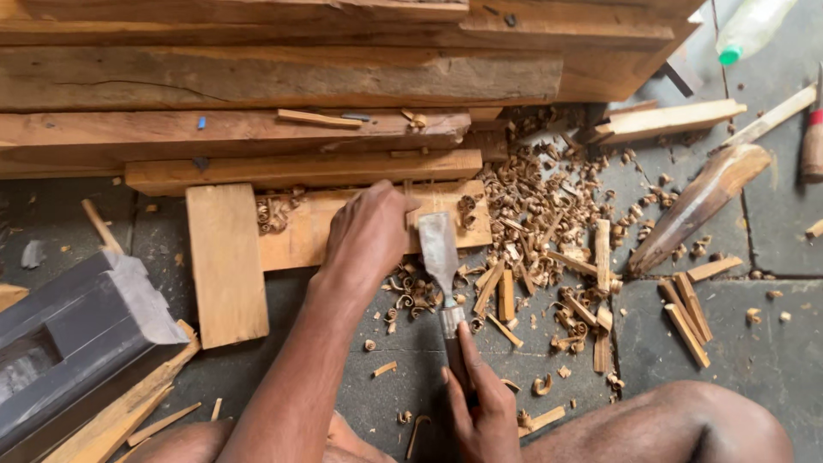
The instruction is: The person sits on the floor and uses a chisel to carve a small rectangular piece of wood. They repeatedly scrape the surface to remove shavings and smooth the edges, occasionally pausing to inspect the piece by hand.
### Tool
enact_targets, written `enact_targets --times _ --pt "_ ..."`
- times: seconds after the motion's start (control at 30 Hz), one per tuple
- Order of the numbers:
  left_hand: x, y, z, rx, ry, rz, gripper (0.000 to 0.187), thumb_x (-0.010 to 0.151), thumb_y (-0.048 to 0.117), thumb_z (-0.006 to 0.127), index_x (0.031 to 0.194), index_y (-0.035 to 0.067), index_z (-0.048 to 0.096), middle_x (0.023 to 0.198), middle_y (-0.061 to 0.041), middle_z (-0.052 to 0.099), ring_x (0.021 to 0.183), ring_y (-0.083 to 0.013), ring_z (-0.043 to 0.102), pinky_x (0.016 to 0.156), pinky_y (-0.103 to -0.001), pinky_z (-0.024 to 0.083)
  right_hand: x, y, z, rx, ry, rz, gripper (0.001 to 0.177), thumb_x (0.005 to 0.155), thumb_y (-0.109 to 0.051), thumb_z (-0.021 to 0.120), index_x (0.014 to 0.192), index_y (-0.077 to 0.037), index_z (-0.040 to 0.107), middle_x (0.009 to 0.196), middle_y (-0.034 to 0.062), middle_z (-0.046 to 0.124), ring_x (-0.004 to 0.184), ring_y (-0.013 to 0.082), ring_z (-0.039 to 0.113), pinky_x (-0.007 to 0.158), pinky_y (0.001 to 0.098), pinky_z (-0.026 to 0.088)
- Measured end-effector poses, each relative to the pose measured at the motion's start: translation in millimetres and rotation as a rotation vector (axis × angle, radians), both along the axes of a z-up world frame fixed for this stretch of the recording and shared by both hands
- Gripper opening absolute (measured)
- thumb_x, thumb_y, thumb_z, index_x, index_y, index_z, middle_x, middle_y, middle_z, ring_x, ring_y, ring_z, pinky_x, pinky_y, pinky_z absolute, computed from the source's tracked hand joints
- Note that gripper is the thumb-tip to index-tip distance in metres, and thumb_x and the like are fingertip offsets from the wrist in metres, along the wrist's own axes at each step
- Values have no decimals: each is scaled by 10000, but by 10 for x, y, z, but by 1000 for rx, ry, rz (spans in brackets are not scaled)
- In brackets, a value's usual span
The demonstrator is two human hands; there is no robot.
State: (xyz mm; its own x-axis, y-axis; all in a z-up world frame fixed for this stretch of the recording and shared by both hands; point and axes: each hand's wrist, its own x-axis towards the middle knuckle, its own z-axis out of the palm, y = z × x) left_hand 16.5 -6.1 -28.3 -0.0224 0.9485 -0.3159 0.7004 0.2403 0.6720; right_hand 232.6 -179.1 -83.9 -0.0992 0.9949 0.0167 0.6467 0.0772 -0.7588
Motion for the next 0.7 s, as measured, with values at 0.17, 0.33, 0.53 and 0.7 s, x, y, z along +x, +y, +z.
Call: enact_targets --times 0.17,0.33,0.53,0.7 --pt "-36 41 -122 -106 131 -80 454 931 -119 527 1254 138 716 1293 -168 630 1108 -281 651 965 -424 571 -19 -12 -40 -182 -84 -22 697 892 -121 722 1531 -182 452 936 122 801 816 198 801 757 354 633" --pt "-40 56 -117 -117 161 -84 490 886 -92 608 1284 178 704 1352 -153 594 1189 -291 599 1032 -491 513 -164 88 71 -187 -79 -6 689 912 -115 674 1549 -172 417 1039 158 785 894 241 794 784 386 630" --pt "61 65 -287 60 180 221 988 486 464 1016 1295 151 543 1298 -142 518 1182 -334 460 987 -584 375 -236 206 198 -237 -110 -7 690 915 -100 669 1550 -169 406 1010 194 768 931 285 784 816 420 604" --pt "110 5 -556 159 159 374 956 398 564 1034 1106 142 549 1160 -96 502 1158 -291 406 996 -556 298 -235 240 239 -278 -97 -9 703 912 -110 676 1554 -171 396 932 203 754 876 291 793 766 421 598"
